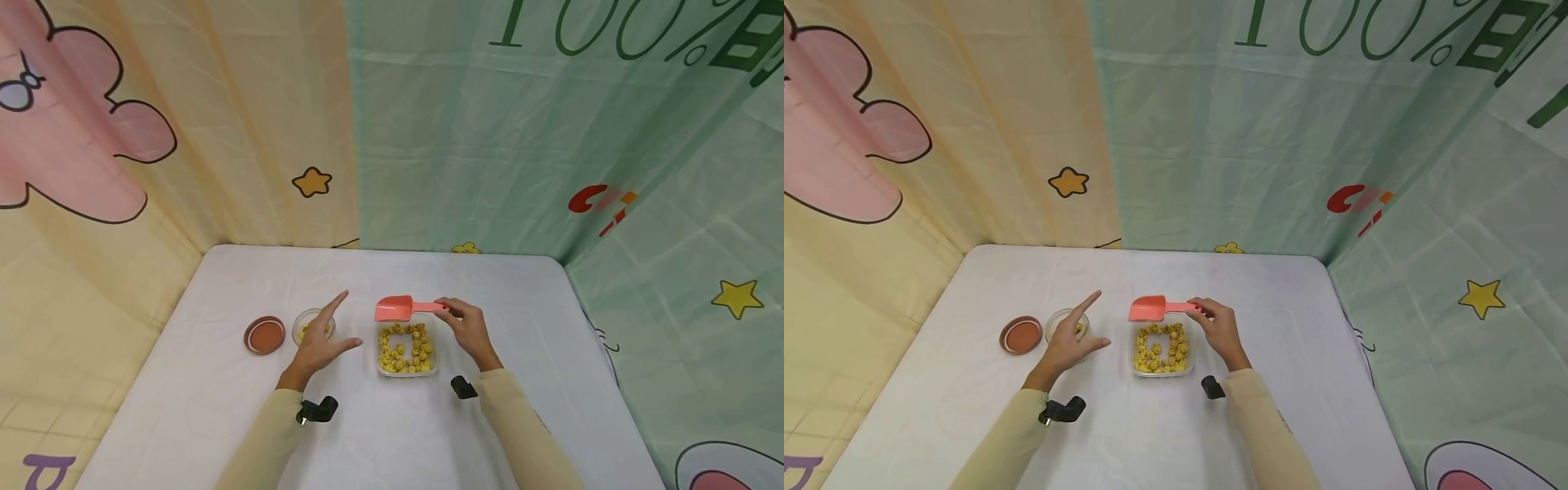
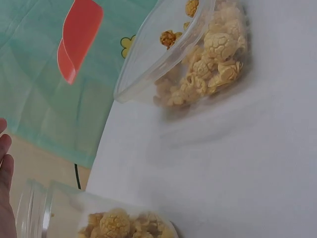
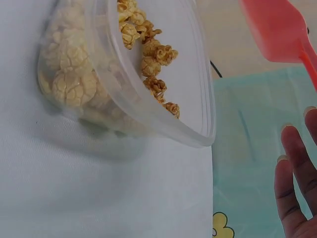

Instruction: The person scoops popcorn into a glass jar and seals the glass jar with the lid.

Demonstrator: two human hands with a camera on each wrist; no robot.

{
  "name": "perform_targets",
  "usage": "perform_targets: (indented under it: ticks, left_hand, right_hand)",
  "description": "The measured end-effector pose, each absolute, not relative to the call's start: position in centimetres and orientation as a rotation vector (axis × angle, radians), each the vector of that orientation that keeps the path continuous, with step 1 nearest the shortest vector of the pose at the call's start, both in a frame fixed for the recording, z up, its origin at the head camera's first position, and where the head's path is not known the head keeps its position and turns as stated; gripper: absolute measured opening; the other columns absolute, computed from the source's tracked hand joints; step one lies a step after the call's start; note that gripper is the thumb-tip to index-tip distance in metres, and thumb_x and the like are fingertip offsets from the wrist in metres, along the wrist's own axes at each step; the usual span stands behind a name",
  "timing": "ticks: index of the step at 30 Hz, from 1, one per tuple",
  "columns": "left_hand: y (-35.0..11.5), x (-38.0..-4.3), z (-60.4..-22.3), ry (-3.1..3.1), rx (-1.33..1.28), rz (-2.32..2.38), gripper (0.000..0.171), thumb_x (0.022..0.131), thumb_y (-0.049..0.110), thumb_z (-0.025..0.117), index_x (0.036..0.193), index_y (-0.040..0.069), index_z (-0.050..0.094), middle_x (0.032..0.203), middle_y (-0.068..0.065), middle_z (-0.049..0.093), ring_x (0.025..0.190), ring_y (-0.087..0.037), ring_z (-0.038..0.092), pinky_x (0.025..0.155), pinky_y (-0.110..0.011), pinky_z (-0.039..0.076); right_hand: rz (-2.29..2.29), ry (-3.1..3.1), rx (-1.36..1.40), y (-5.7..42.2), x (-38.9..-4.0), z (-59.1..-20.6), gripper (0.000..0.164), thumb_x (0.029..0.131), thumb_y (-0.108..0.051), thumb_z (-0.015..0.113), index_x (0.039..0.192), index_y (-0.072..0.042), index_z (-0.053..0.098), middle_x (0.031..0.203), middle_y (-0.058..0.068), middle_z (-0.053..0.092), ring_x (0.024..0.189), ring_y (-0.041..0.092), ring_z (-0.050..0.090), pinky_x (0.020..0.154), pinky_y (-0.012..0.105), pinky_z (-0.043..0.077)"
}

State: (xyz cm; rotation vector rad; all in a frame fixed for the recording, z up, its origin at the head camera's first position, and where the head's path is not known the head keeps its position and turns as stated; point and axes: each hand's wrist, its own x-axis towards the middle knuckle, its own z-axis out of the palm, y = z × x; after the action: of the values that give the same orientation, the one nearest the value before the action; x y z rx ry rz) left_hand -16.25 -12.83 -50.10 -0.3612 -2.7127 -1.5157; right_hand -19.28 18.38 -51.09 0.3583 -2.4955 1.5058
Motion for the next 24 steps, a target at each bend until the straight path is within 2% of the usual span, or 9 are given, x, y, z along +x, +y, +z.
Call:
perform_targets:
  ticks: [8, 15, 24]
  left_hand:
    - [-11.5, -16.1, -50.2, -2.695, -0.442, -1.506, 0.098, 0.073, 0.044, 0.082, 0.152, 0.018, 0.031, 0.155, -0.009, 0.032, 0.142, -0.035, 0.028, 0.110, -0.061, 0.027]
    - [-10.4, -15.8, -50.9, -2.660, -0.500, -1.569, 0.095, 0.074, 0.027, 0.085, 0.152, 0.017, 0.032, 0.154, -0.008, 0.034, 0.140, -0.035, 0.032, 0.109, -0.060, 0.029]
    - [-9.5, -15.3, -52.1, -2.685, -0.443, -1.677, 0.098, 0.072, 0.026, 0.086, 0.152, 0.017, 0.030, 0.155, -0.006, 0.033, 0.141, -0.034, 0.030, 0.111, -0.060, 0.028]
  right_hand:
    - [1.499, -2.507, 0.350, 19.7, -19.0, -51.3, 0.024, 0.090, -0.018, 0.068, 0.108, -0.003, 0.072, 0.092, 0.005, 0.068, 0.086, 0.019, 0.060, 0.077, 0.031, 0.054]
    - [1.493, -2.532, 0.330, 20.9, -18.7, -51.7, 0.024, 0.089, -0.019, 0.068, 0.107, -0.004, 0.072, 0.090, 0.004, 0.068, 0.084, 0.018, 0.059, 0.076, 0.029, 0.053]
    - [1.441, -2.581, 0.357, 22.0, -18.5, -52.1, 0.023, 0.089, -0.018, 0.068, 0.108, -0.005, 0.072, 0.093, 0.004, 0.069, 0.086, 0.018, 0.060, 0.079, 0.032, 0.055]
